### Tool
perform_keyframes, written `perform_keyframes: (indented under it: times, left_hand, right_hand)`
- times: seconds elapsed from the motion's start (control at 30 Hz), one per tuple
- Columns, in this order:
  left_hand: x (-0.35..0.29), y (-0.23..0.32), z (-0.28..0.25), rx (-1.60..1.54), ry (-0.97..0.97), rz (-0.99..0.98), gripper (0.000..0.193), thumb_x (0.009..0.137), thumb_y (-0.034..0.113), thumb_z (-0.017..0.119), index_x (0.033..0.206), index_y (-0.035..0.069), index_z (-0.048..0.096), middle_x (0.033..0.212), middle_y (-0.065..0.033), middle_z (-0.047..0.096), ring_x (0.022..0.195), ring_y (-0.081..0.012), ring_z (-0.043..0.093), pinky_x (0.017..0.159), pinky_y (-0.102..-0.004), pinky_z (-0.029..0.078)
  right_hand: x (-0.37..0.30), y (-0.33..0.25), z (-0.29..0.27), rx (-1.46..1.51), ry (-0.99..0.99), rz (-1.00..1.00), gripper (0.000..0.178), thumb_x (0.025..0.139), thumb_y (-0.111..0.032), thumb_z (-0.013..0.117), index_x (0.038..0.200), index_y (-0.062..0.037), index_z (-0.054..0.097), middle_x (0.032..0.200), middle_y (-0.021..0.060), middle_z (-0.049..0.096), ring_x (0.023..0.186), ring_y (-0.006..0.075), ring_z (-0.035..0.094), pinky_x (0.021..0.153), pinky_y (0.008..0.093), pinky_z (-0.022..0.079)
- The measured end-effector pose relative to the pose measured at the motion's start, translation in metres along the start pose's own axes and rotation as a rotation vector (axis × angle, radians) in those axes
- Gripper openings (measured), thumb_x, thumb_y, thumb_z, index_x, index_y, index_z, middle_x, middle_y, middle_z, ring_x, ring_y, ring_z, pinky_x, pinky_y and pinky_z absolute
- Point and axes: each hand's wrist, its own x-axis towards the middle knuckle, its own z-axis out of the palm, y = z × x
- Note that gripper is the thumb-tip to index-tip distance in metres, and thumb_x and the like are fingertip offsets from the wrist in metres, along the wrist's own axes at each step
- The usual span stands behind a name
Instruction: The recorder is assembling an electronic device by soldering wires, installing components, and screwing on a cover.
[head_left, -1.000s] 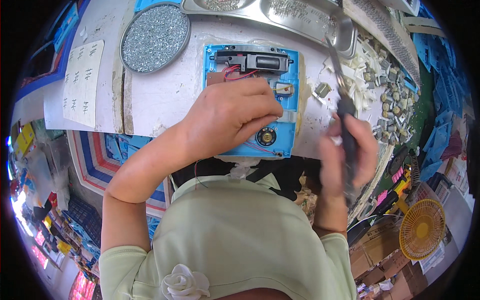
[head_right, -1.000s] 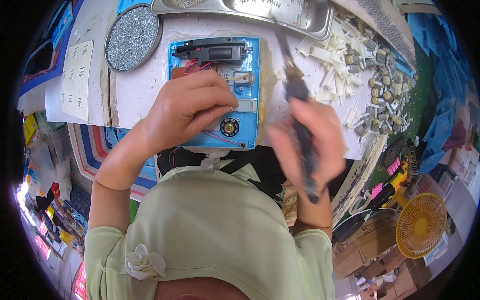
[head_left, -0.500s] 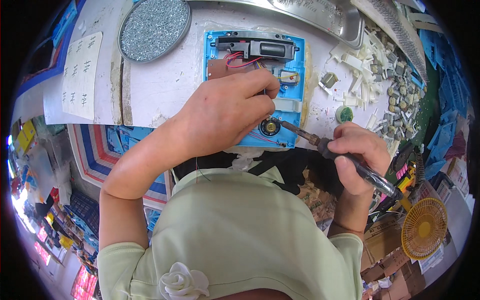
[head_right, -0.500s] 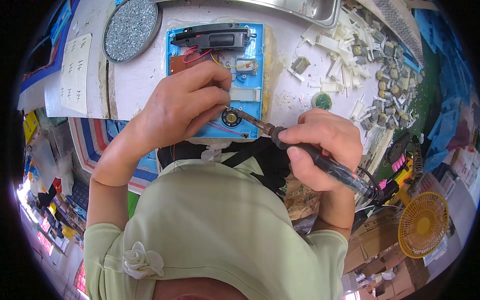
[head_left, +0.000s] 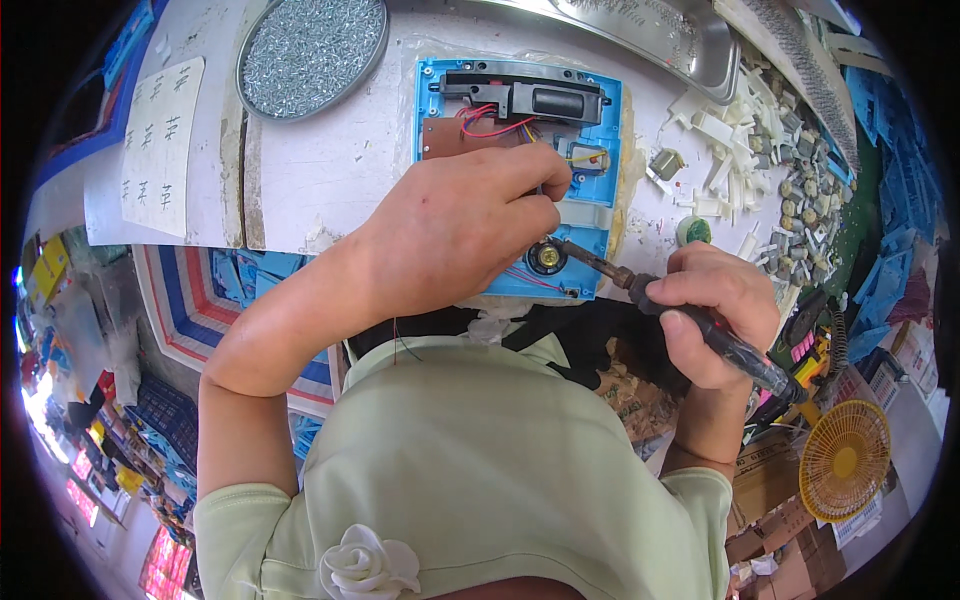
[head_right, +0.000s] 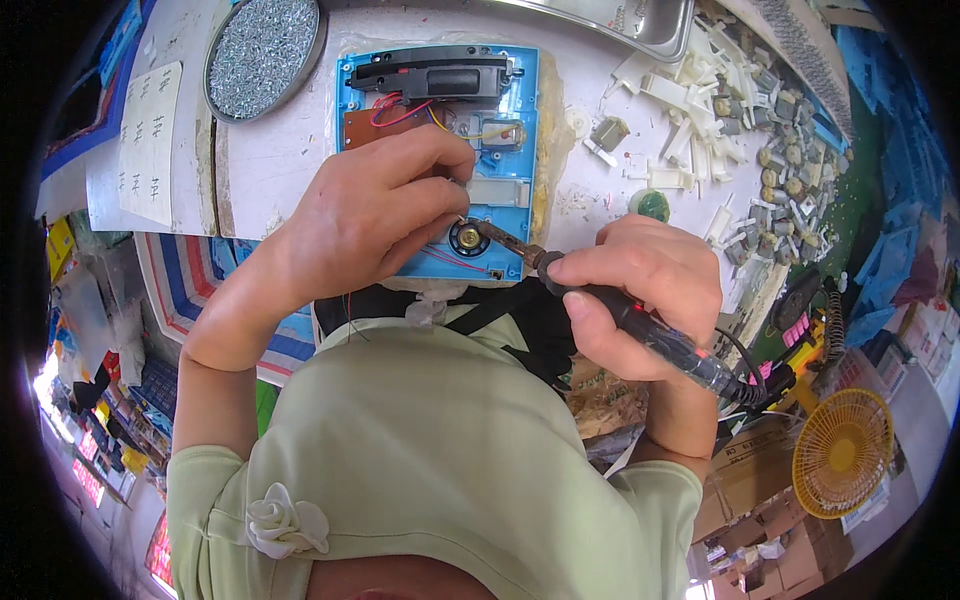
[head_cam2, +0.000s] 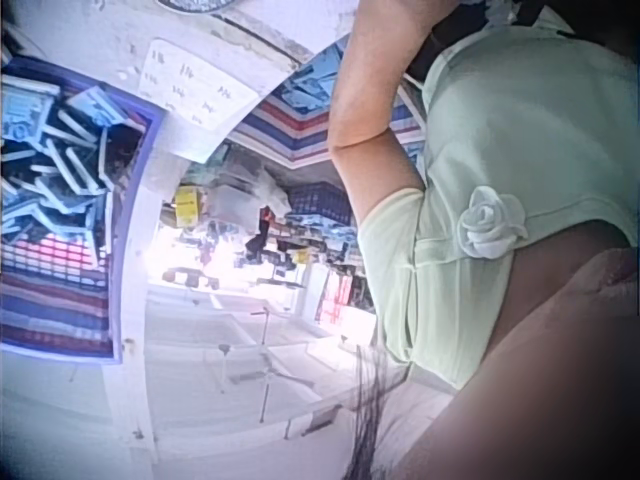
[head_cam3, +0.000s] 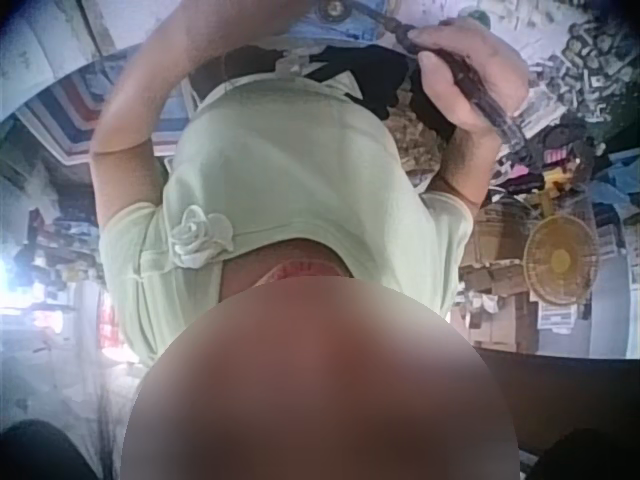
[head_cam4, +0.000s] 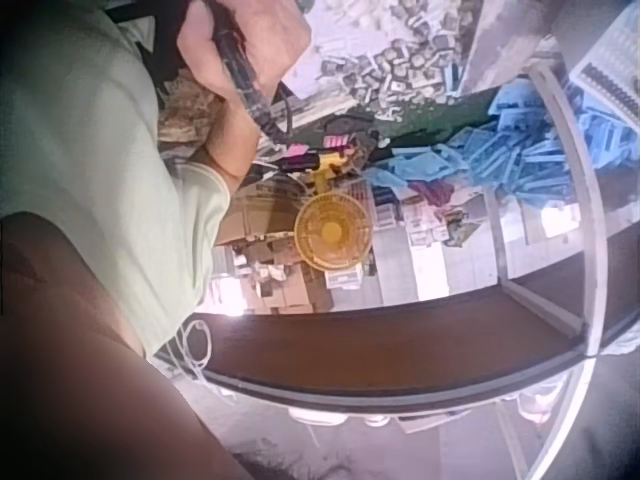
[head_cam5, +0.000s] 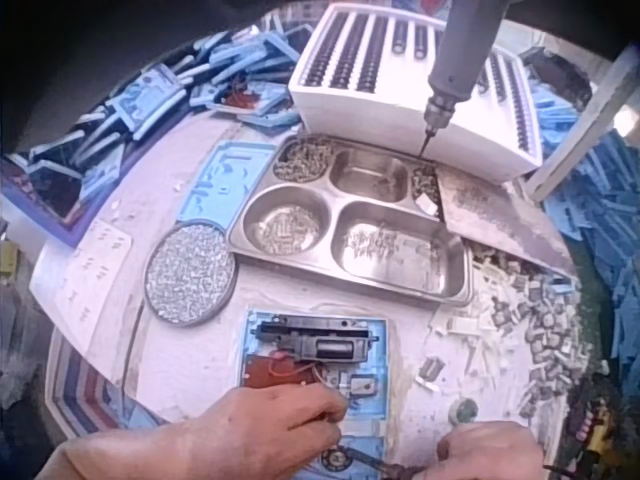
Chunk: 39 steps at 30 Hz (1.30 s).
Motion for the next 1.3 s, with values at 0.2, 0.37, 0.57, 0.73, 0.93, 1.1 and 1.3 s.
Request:
perform_keyframes:
  times: [0.2, 0.37, 0.57, 0.73, 0.93, 1.1, 1.3]
  left_hand:
    - [-0.001, 0.0, 0.0, 0.01, -0.002, -0.003, 0.02, 0.078, 0.001, 0.076, 0.091, 0.005, 0.062, 0.105, -0.0093, 0.061, 0.09, -0.0305, 0.066, 0.073, -0.039, 0.055]
    - [0.0, -0.001, 0.002, 0.016, -0.004, 0.006, 0.02, 0.078, 0.001, 0.075, 0.092, 0.005, 0.061, 0.105, -0.0089, 0.061, 0.091, -0.0303, 0.066, 0.072, -0.0392, 0.055]
    - [0.001, 0.002, -0.001, 0.055, -0.028, 0.008, 0.02, 0.077, 0.002, 0.075, 0.092, 0.005, 0.061, 0.106, -0.0085, 0.061, 0.092, -0.0299, 0.066, 0.07, -0.0392, 0.056]
    - [0.001, 0.003, -0.001, 0.084, -0.028, 0.017, 0.019, 0.078, 0.003, 0.075, 0.092, 0.005, 0.061, 0.106, -0.008, 0.061, 0.09, -0.0296, 0.066, 0.071, -0.039, 0.056]
    - [0.001, 0.003, -0.002, 0.064, -0.015, 0.018, 0.02, 0.077, 0.002, 0.075, 0.093, 0.005, 0.063, 0.104, -0.0082, 0.062, 0.09, -0.0296, 0.066, 0.073, -0.039, 0.056]
    - [0.001, 0.004, -0.001, 0.108, -0.023, 0.012, 0.009, 0.079, 0.008, 0.065, 0.086, 0.003, 0.061, 0.103, -0.0067, 0.062, 0.095, -0.026, 0.066, 0.073, -0.0376, 0.057]
    - [0.002, 0.003, 0.0, 0.063, -0.014, 0.004, 0.019, 0.078, 0.002, 0.075, 0.093, 0.004, 0.062, 0.103, -0.0086, 0.061, 0.09, -0.0299, 0.066, 0.073, -0.0393, 0.055]
  right_hand:
    - [0.003, 0.001, 0.001, 0.011, 0.004, -0.04, 0.02, 0.074, -0.004, 0.074, 0.094, -0.0013, 0.073, 0.068, 0.0079, 0.066, 0.053, 0.0223, 0.056, 0.05, 0.0338, 0.043]
    - [0.003, 0.001, 0.002, 0.016, -0.015, -0.025, 0.02, 0.075, -0.005, 0.074, 0.094, -0.001, 0.073, 0.069, 0.0079, 0.067, 0.053, 0.0225, 0.056, 0.05, 0.0339, 0.043]
    - [-0.003, 0.0, -0.003, 0.08, 0.025, 0.086, 0.021, 0.076, -0.007, 0.074, 0.096, 0.0005, 0.072, 0.07, 0.0085, 0.066, 0.054, 0.0205, 0.057, 0.052, 0.032, 0.044]
    - [-0.019, -0.005, -0.012, 0.083, 0.14, 0.107, 0.022, 0.079, -0.01, 0.073, 0.096, 0.0032, 0.071, 0.066, 0.0098, 0.061, 0.057, 0.0208, 0.058, 0.056, 0.0311, 0.045]
    - [-0.03, -0.006, -0.013, 0.125, 0.224, 0.065, 0.022, 0.079, -0.01, 0.072, 0.095, 0.0042, 0.07, 0.066, 0.0096, 0.06, 0.057, 0.0225, 0.058, 0.055, 0.0316, 0.044]
    - [-0.019, -0.003, -0.005, 0.08, 0.108, 0.086, 0.022, 0.077, -0.008, 0.073, 0.096, 0.0018, 0.071, 0.066, 0.0085, 0.062, 0.056, 0.0206, 0.058, 0.054, 0.0302, 0.043]
    - [-0.007, 0.003, -0.001, 0.066, 0.047, 0.084, 0.021, 0.075, -0.006, 0.073, 0.095, -0.0009, 0.073, 0.07, 0.0078, 0.066, 0.057, 0.0188, 0.061, 0.053, 0.0291, 0.044]
